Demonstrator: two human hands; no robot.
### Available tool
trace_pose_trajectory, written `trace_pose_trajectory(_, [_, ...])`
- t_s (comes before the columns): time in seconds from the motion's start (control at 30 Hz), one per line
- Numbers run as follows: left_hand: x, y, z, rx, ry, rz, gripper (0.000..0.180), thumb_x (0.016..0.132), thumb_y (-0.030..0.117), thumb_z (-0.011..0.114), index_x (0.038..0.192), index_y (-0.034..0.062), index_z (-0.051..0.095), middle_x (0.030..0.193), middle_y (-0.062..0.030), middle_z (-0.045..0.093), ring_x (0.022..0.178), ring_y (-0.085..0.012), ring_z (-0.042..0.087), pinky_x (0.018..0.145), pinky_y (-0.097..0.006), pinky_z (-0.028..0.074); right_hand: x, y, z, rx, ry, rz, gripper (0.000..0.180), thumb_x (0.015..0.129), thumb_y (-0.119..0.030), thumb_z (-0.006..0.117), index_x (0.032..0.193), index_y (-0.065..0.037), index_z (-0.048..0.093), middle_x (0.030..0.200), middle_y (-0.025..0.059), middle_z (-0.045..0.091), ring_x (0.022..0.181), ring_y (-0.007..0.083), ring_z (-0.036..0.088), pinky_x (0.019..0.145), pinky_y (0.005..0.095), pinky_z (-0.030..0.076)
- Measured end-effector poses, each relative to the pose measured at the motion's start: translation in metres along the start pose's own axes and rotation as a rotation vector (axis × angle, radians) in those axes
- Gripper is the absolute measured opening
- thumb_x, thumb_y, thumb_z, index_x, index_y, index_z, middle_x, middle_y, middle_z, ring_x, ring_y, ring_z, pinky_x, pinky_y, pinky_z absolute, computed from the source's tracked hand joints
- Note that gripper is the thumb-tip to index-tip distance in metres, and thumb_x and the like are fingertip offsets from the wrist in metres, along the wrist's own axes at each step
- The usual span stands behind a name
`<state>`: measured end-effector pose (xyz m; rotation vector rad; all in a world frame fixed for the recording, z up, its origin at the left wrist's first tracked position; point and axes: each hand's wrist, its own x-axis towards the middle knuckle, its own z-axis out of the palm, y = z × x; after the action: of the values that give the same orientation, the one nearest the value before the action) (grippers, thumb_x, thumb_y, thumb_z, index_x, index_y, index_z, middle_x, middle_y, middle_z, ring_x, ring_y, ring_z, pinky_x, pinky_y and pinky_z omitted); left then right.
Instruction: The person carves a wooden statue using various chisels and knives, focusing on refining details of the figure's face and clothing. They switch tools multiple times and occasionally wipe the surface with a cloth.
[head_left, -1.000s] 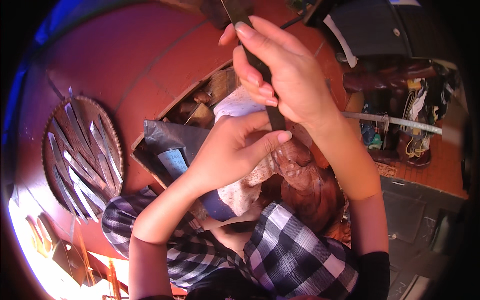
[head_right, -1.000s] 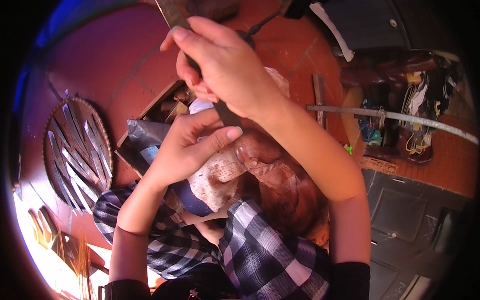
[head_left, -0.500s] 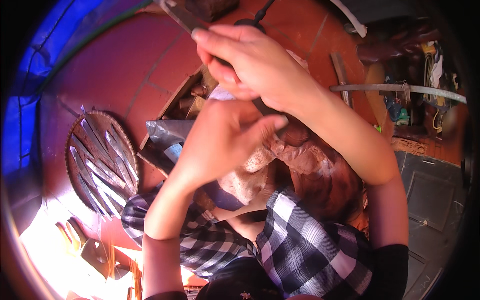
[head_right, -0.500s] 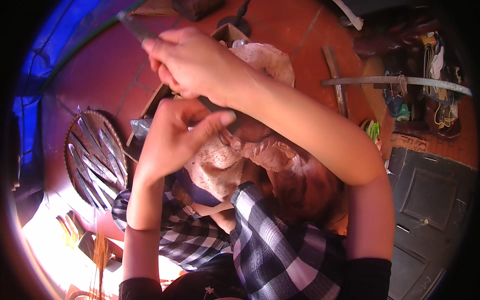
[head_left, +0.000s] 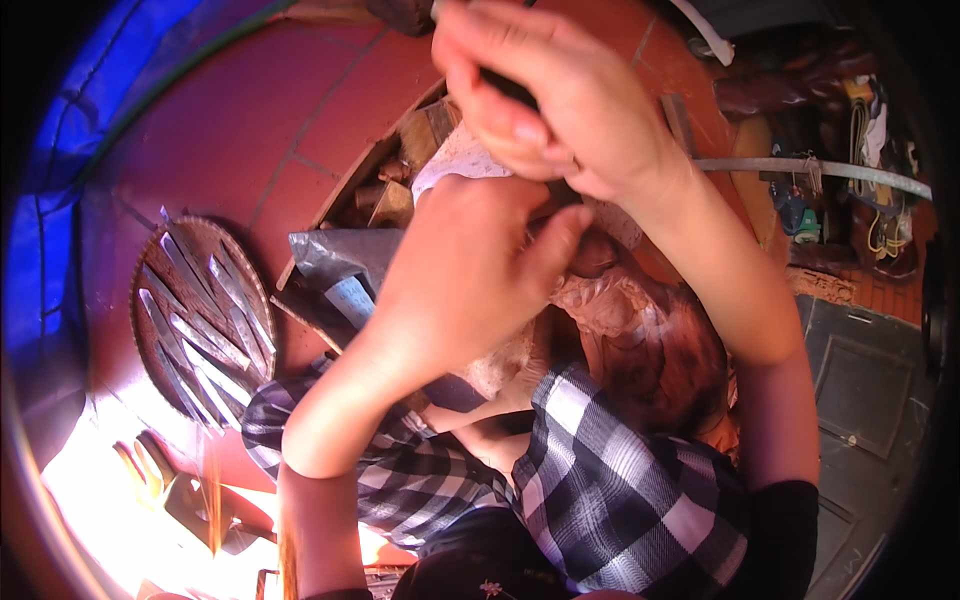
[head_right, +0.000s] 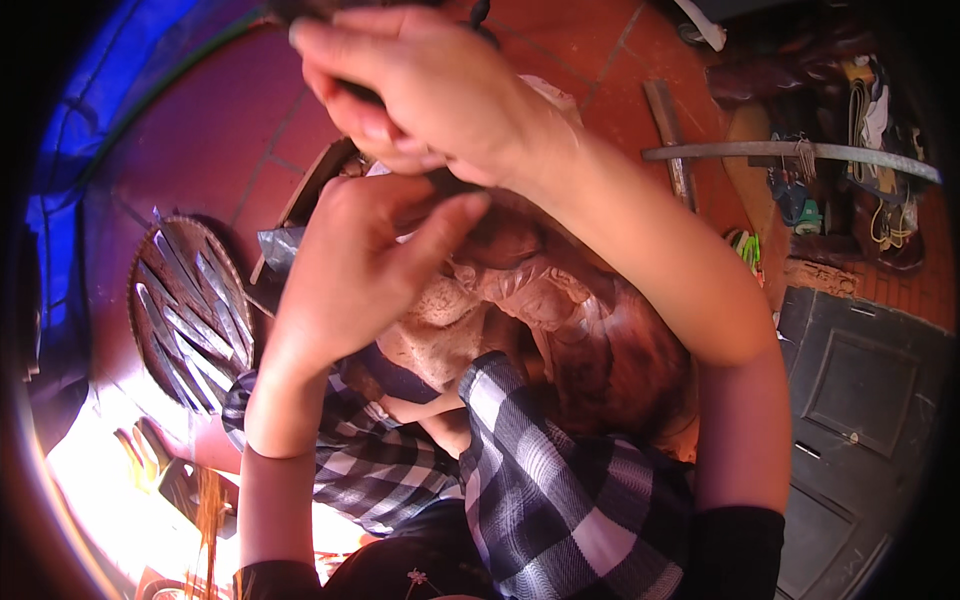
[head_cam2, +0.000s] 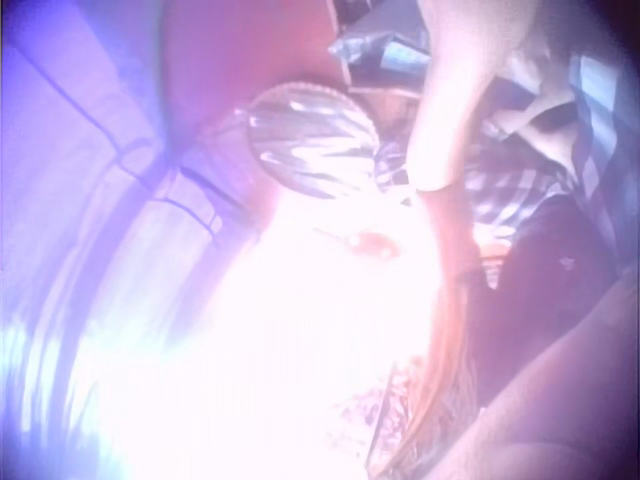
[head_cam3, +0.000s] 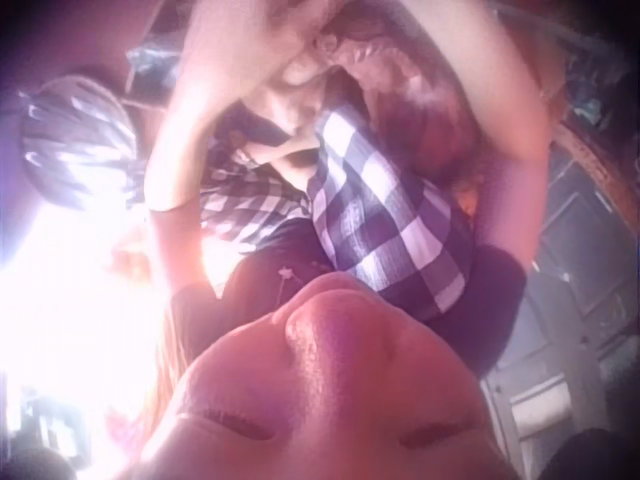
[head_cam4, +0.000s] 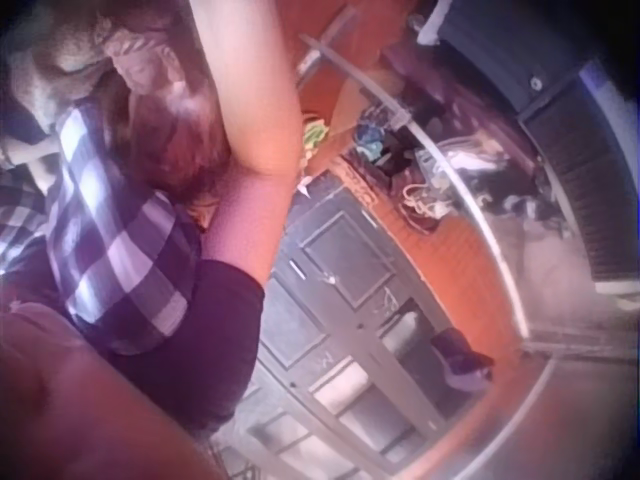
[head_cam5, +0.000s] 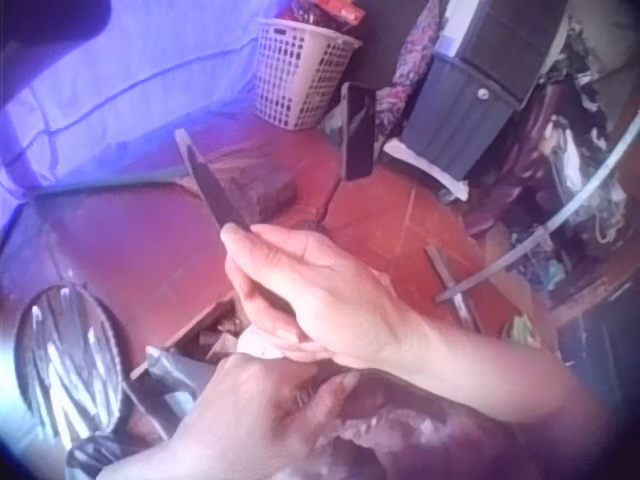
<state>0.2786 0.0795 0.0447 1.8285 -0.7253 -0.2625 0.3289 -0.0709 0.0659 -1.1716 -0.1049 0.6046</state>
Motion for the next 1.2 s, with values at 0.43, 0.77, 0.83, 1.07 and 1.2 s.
trace_pose_trajectory(0.43, [-0.006, -0.019, 0.015, -0.402, 0.111, -0.257, 0.037, 0.096, 0.02, 0.065, 0.068, -0.0035, 0.058, 0.052, -0.0035, 0.048, 0.051, -0.0093, 0.042, 0.049, -0.034, 0.035, 0.035, 0.016, 0.004, -0.019, -0.101, -0.037, 0.035, 0.104, -0.032, 0.056, 0.083, -0.005, 0.055, 0.058, -0.0019, 0.045, 0.04, 0.0029, 0.029, 0.036, 0.022, 0.019])
trace_pose_trajectory(0.77, [-0.01, -0.026, 0.021, -0.742, 0.327, -0.331, 0.035, 0.099, 0.025, 0.069, 0.078, -0.0037, 0.069, 0.063, 0.0059, 0.051, 0.065, -0.0026, 0.043, 0.056, -0.023, 0.034, 0.049, 0.009, 0.026, -0.142, -0.109, -0.001, 0.036, 0.103, -0.031, 0.057, 0.08, -0.004, 0.055, 0.057, -0.0036, 0.043, 0.04, 0.0027, 0.029, 0.035, 0.0217, 0.02])
trace_pose_trajectory(0.83, [-0.013, -0.023, 0.022, -0.353, 0.26, -0.212, 0.038, 0.098, 0.025, 0.067, 0.073, -0.0036, 0.065, 0.055, -0.0007, 0.053, 0.055, -0.0071, 0.048, 0.053, -0.029, 0.037, 0.034, 0.004, 0.023, -0.175, -0.12, 0.134, 0.037, 0.104, -0.034, 0.057, 0.081, -0.005, 0.055, 0.054, -0.0053, 0.041, 0.038, 0.0011, 0.03, 0.034, 0.019, 0.02])
trace_pose_trajectory(1.07, [-0.011, -0.023, 0.021, -0.42, 0.224, -0.281, 0.041, 0.094, 0.026, 0.068, 0.068, -0.0052, 0.06, 0.055, -0.0204, 0.055, 0.049, -0.0349, 0.053, 0.051, -0.045, 0.04, 0.041, 0.011, 0.016, -0.162, -0.162, 0.131, 0.037, 0.104, -0.036, 0.059, 0.082, -0.006, 0.055, 0.055, -0.0062, 0.041, 0.038, 0.001, 0.03, 0.034, 0.0191, 0.02])
trace_pose_trajectory(1.2, [-0.01, -0.014, 0.031, -0.181, 0.265, -0.175, 0.04, 0.095, 0.023, 0.066, 0.067, -0.0047, 0.059, 0.053, -0.0184, 0.055, 0.049, -0.0286, 0.058, 0.052, -0.043, 0.043, 0.031, 0.019, -0.002, -0.09, -0.146, 0.199, 0.033, 0.105, -0.032, 0.055, 0.085, -0.006, 0.054, 0.057, -0.0055, 0.042, 0.038, 0.0011, 0.027, 0.034, 0.0196, 0.019])
